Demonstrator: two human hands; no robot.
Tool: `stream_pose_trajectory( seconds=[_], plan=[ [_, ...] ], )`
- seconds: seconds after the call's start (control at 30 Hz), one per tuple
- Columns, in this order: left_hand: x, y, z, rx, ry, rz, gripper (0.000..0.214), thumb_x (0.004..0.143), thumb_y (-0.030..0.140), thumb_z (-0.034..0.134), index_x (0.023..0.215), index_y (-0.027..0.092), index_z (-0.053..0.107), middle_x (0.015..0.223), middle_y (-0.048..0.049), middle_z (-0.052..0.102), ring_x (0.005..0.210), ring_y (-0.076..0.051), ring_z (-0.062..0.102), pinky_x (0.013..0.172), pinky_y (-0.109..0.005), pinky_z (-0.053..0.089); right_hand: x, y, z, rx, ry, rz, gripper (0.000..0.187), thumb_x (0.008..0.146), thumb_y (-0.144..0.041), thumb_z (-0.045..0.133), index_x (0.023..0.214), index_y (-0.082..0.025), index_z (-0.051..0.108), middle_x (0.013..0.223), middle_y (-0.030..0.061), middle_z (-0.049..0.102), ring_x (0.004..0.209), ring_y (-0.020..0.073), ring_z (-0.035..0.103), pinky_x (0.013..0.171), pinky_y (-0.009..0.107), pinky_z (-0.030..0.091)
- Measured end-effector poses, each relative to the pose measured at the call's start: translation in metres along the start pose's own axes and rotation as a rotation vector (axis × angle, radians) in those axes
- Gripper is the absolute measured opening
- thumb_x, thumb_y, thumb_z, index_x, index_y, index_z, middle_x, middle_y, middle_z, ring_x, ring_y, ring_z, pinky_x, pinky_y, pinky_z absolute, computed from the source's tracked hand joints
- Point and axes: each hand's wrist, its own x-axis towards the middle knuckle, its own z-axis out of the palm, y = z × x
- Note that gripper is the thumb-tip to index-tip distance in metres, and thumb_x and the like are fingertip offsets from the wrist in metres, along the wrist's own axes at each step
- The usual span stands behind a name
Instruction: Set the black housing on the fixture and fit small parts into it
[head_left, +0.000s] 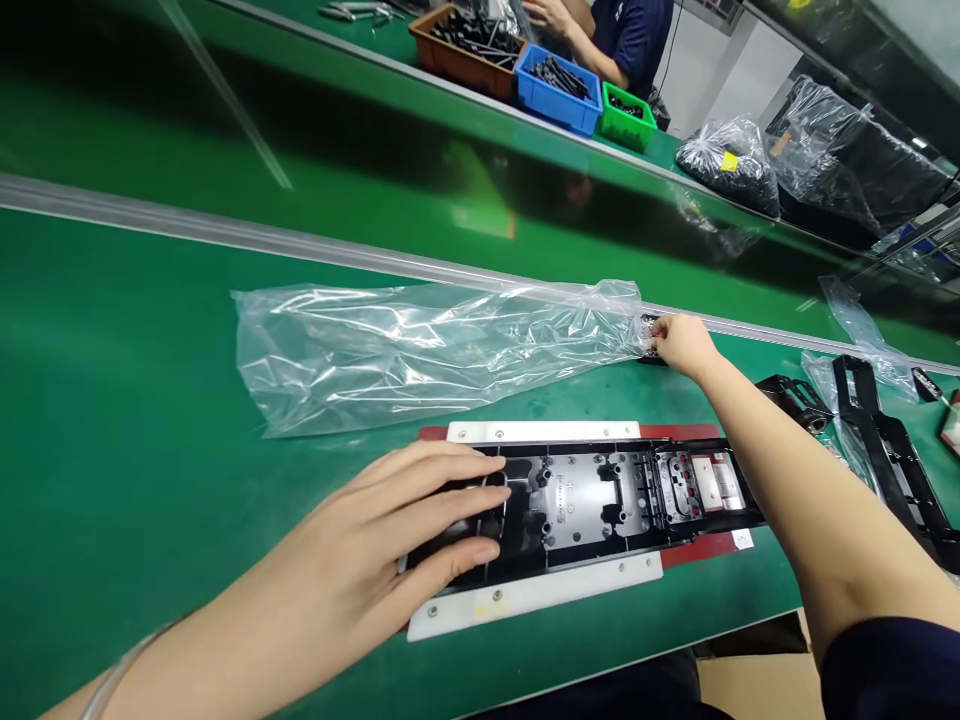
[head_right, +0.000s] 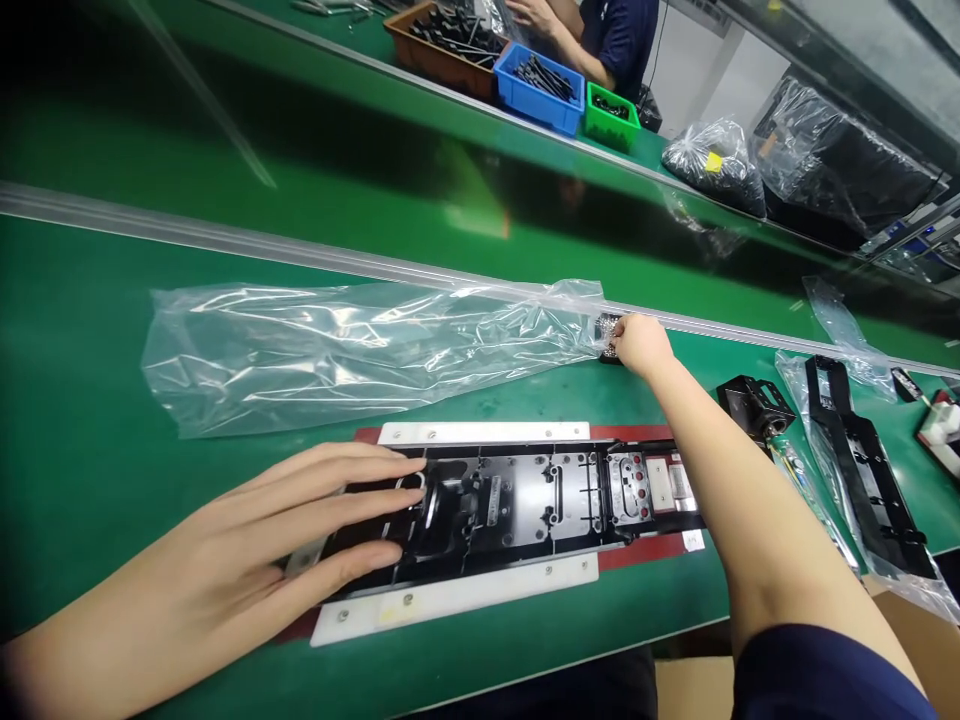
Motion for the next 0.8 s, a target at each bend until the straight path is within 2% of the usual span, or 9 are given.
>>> stream_pose_trajectory(
  seconds=[0.1, 0.27, 0.4, 0.47, 0.67, 0.8],
  plan=[
    [-0.003, 0.0, 0.0, -0.004, -0.026, -0.007, 0.026, 0.112, 0.046, 0.052, 0.13, 0.034, 0.068, 0.135, 0.0063, 0.07, 0.133, -0.012, 0.063, 0.125, -0.021, 0.042, 0.0, 0.0, 0.001, -0.012, 0.012, 0.018, 0.023, 0.101, -0.006, 0.058, 0.112, -0.01, 0.079, 0.107, 0.0073, 0.068, 0.111, 0.023, 0.065, 0.103, 0.029, 0.049],
    [-0.008, 0.0, 0.004, -0.036, 0.002, -0.021, 0.027, 0.113, 0.042, 0.051, 0.133, 0.033, 0.066, 0.137, 0.0069, 0.067, 0.133, -0.011, 0.06, 0.126, -0.018, 0.037, 0.001, 0.001, 0.0, -0.007, 0.005, 0.022, 0.028, 0.101, -0.009, 0.063, 0.125, -0.011, 0.077, 0.117, 0.0076, 0.067, 0.117, 0.024, 0.063, 0.106, 0.03, 0.048],
    [-0.015, -0.002, 0.011, -0.051, 0.031, -0.029, 0.031, 0.113, 0.041, 0.051, 0.14, 0.032, 0.063, 0.143, 0.0063, 0.064, 0.135, -0.012, 0.058, 0.126, -0.017, 0.034, 0.0, -0.001, 0.001, 0.037, 0.017, 0.042, 0.021, 0.098, -0.005, 0.06, 0.109, -0.01, 0.078, 0.108, 0.0084, 0.068, 0.11, 0.0233, 0.064, 0.102, 0.029, 0.048],
    [-0.019, -0.005, 0.014, -0.057, 0.042, -0.032, 0.033, 0.112, 0.04, 0.051, 0.142, 0.032, 0.062, 0.145, 0.0059, 0.063, 0.137, -0.014, 0.057, 0.128, -0.02, 0.032, -0.001, -0.001, 0.004, 0.073, 0.031, 0.06, 0.022, 0.099, -0.005, 0.058, 0.108, -0.01, 0.077, 0.105, 0.0073, 0.068, 0.107, 0.0217, 0.064, 0.1, 0.027, 0.048],
    [-0.021, -0.007, 0.019, -0.025, 0.047, -0.025, 0.034, 0.112, 0.041, 0.052, 0.143, 0.033, 0.062, 0.146, 0.006, 0.062, 0.141, -0.016, 0.055, 0.128, -0.022, 0.034, -0.001, 0.005, 0.009, 0.122, 0.07, 0.06, 0.024, 0.105, -0.012, 0.06, 0.123, -0.012, 0.076, 0.114, 0.0064, 0.068, 0.11, 0.0204, 0.064, 0.103, 0.028, 0.048],
    [-0.022, -0.008, 0.016, -0.011, 0.046, -0.05, 0.033, 0.111, 0.038, 0.053, 0.144, 0.036, 0.061, 0.146, 0.0088, 0.062, 0.138, -0.017, 0.058, 0.123, -0.023, 0.043, 0.003, 0.002, 0.011, 0.136, 0.078, 0.018, 0.037, 0.104, -0.014, 0.066, 0.141, -0.012, 0.07, 0.131, 0.0099, 0.063, 0.125, 0.0253, 0.061, 0.113, 0.032, 0.046]
  ],
)
